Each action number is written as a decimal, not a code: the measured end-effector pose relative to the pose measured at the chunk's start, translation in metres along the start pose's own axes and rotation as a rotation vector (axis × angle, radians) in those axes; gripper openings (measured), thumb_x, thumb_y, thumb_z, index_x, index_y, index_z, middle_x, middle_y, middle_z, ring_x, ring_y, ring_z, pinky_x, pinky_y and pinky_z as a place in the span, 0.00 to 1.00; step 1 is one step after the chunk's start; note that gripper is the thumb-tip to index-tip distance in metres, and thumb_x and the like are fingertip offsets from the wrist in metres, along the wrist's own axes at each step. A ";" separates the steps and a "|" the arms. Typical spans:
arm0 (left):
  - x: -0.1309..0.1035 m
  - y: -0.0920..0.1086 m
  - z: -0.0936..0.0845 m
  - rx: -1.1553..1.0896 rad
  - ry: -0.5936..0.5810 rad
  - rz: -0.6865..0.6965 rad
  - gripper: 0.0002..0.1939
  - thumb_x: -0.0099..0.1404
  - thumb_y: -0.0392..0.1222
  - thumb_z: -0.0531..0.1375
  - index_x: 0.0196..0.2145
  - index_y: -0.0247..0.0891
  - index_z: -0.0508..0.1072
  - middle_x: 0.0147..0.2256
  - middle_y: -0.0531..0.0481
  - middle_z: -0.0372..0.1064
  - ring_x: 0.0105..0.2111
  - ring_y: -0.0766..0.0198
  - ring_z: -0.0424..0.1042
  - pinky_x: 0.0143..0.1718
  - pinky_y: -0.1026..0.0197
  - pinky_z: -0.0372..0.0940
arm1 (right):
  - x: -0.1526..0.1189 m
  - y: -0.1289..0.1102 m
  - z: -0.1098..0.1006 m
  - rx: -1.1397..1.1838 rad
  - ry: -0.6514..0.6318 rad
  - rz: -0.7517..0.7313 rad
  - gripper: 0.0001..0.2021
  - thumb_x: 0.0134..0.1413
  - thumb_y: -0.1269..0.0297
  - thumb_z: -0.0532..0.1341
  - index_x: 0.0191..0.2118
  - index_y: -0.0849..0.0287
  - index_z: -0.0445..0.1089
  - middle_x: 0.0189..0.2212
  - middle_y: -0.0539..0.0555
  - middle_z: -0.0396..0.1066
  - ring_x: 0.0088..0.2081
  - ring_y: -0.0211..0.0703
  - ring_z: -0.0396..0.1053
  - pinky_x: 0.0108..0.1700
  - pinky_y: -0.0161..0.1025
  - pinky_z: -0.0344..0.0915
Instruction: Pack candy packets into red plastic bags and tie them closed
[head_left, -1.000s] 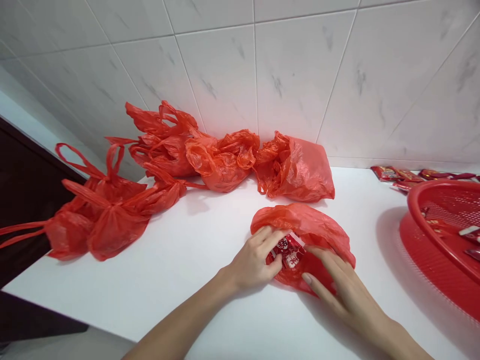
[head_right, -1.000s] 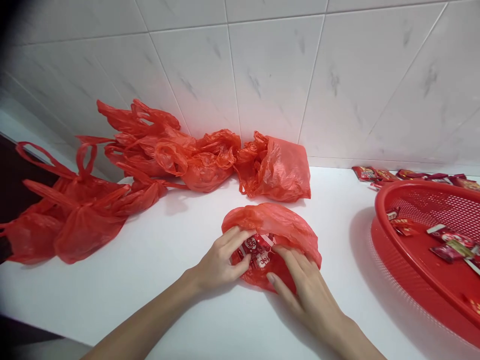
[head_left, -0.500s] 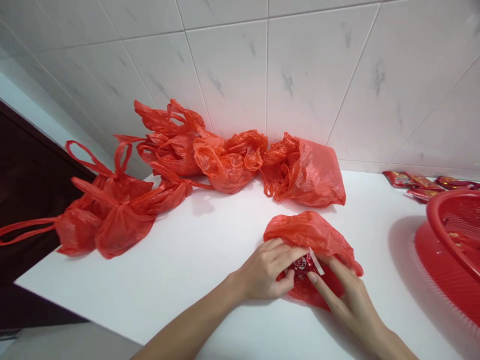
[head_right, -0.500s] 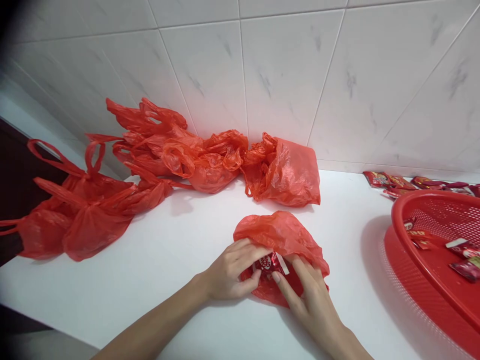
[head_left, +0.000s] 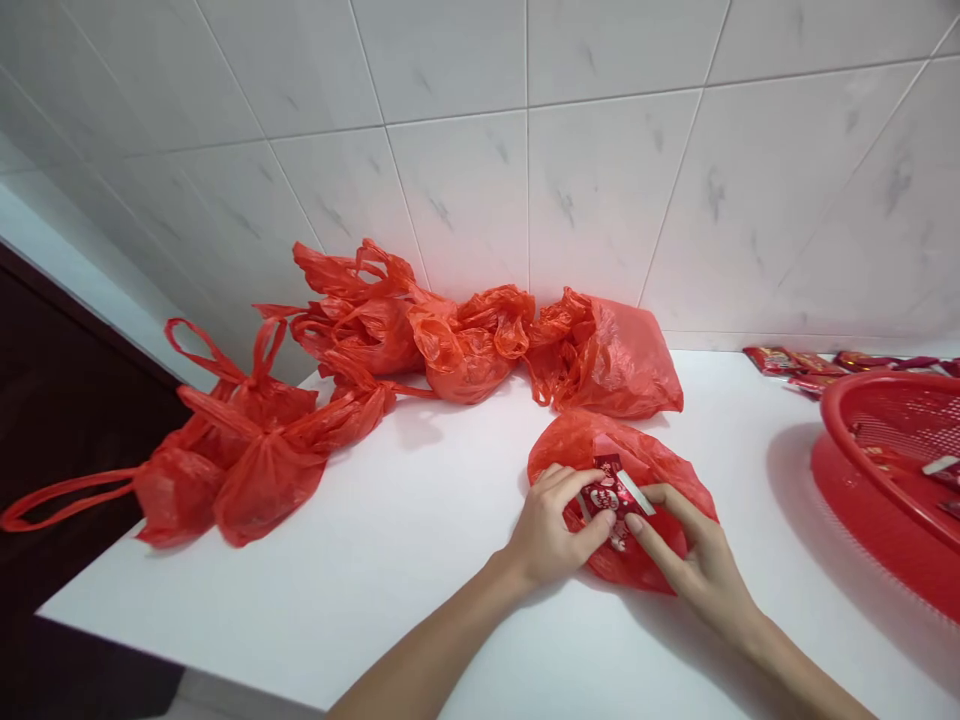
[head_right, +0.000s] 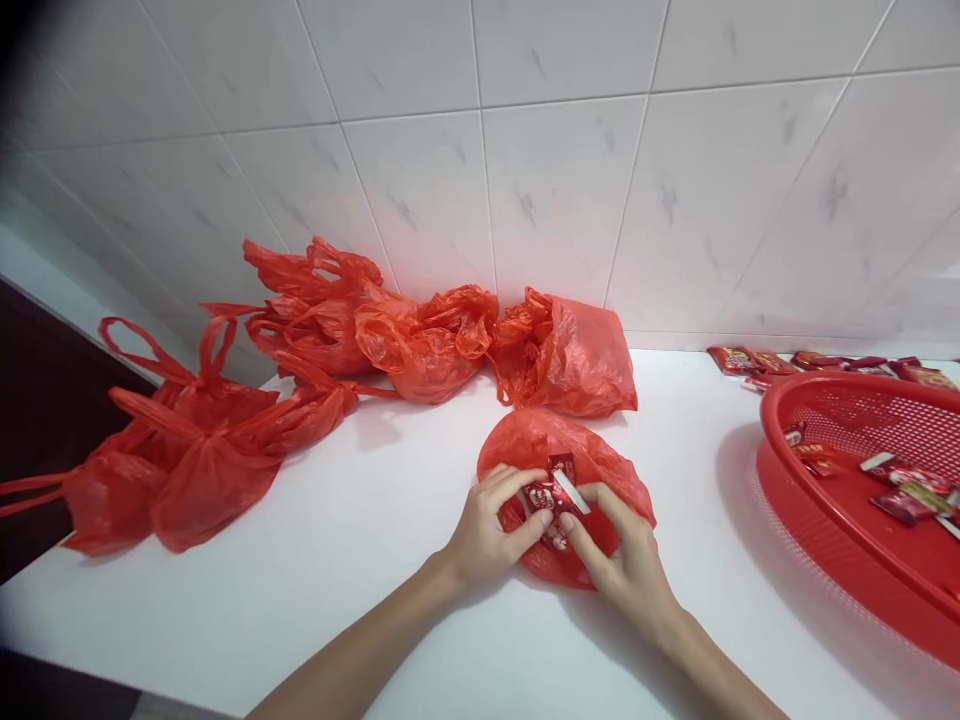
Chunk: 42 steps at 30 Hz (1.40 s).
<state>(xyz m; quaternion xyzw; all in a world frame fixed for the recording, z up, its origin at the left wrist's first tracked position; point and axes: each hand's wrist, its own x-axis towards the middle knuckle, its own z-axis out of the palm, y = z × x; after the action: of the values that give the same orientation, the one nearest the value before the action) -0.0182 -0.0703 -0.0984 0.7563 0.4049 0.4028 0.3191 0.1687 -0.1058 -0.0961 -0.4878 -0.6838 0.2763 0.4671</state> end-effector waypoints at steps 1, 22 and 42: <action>0.001 0.000 -0.001 -0.022 0.009 -0.010 0.16 0.63 0.41 0.63 0.48 0.38 0.77 0.41 0.47 0.78 0.40 0.56 0.73 0.47 0.52 0.68 | 0.001 -0.001 0.002 0.002 0.007 0.008 0.11 0.65 0.54 0.60 0.40 0.55 0.73 0.34 0.52 0.78 0.36 0.45 0.77 0.39 0.38 0.74; 0.003 -0.017 0.019 -0.286 -0.055 -0.189 0.19 0.59 0.41 0.68 0.48 0.38 0.78 0.50 0.43 0.78 0.50 0.52 0.76 0.56 0.47 0.69 | 0.012 0.019 -0.005 0.029 0.059 0.061 0.18 0.65 0.46 0.58 0.31 0.55 0.65 0.28 0.50 0.69 0.30 0.42 0.67 0.36 0.41 0.70; 0.011 -0.027 0.016 -0.338 -0.079 -0.103 0.31 0.57 0.41 0.67 0.57 0.34 0.68 0.43 0.44 0.79 0.43 0.57 0.78 0.50 0.52 0.72 | 0.013 0.012 -0.006 0.134 0.148 0.068 0.19 0.61 0.44 0.61 0.31 0.56 0.64 0.27 0.50 0.69 0.29 0.42 0.68 0.33 0.40 0.68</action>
<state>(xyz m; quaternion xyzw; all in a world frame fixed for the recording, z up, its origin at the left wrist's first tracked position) -0.0100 -0.0509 -0.1247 0.6853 0.3569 0.4182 0.4776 0.1782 -0.0898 -0.0986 -0.4977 -0.6103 0.3003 0.5382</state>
